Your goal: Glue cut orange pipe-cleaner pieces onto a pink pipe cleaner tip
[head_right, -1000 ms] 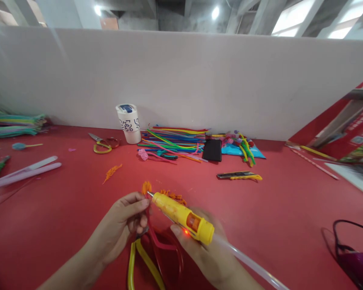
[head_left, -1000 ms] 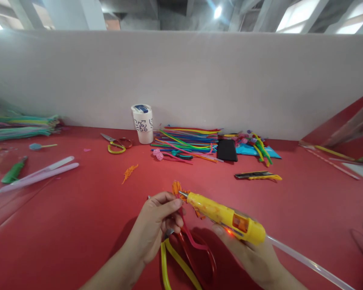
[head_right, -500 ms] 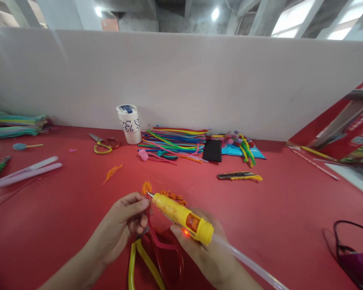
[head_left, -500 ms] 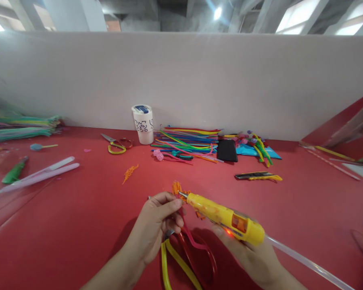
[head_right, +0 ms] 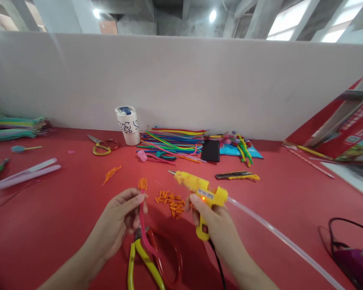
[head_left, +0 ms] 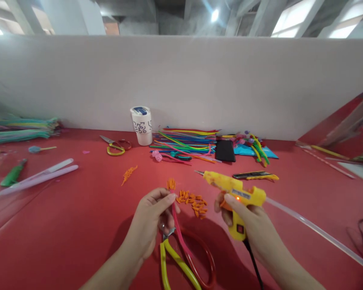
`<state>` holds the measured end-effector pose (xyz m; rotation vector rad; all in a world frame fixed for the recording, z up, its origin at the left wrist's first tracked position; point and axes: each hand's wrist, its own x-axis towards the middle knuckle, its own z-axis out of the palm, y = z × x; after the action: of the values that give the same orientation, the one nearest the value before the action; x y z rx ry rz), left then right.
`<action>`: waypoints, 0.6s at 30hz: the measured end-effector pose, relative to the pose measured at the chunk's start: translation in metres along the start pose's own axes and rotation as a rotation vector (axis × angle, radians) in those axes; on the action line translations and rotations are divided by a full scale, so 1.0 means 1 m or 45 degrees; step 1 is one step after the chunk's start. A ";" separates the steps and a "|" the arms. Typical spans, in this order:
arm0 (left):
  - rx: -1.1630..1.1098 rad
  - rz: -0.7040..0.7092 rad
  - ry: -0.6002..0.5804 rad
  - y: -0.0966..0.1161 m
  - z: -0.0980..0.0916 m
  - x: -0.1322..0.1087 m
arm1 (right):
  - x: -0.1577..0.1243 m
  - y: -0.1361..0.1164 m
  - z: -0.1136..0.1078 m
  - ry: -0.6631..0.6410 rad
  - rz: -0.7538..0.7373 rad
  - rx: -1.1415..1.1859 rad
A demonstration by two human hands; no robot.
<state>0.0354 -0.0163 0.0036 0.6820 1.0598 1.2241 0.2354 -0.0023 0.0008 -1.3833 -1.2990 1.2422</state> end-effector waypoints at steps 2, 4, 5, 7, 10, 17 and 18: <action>-0.003 -0.026 -0.037 0.000 0.001 0.000 | 0.014 0.002 -0.006 -0.037 -0.009 -0.003; 0.011 -0.044 -0.061 -0.001 0.001 0.000 | 0.027 0.007 -0.012 -0.030 0.001 -0.272; 0.018 -0.051 -0.067 -0.002 0.001 0.001 | 0.032 0.010 -0.015 -0.025 0.024 -0.474; 0.033 -0.046 -0.081 -0.004 0.000 0.001 | 0.039 0.014 -0.018 0.010 0.060 -0.729; 0.068 -0.021 -0.098 -0.005 -0.001 0.002 | 0.043 0.017 -0.020 0.087 0.060 -1.010; 0.212 -0.031 -0.099 -0.005 0.002 0.001 | 0.040 0.010 -0.018 0.160 -0.058 -1.598; 0.232 -0.025 -0.103 -0.006 0.002 0.001 | 0.039 0.009 -0.017 0.162 -0.075 -1.649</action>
<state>0.0399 -0.0160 -0.0008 0.8523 1.1168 1.0827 0.2526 0.0363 -0.0101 -2.1642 -2.1407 0.1140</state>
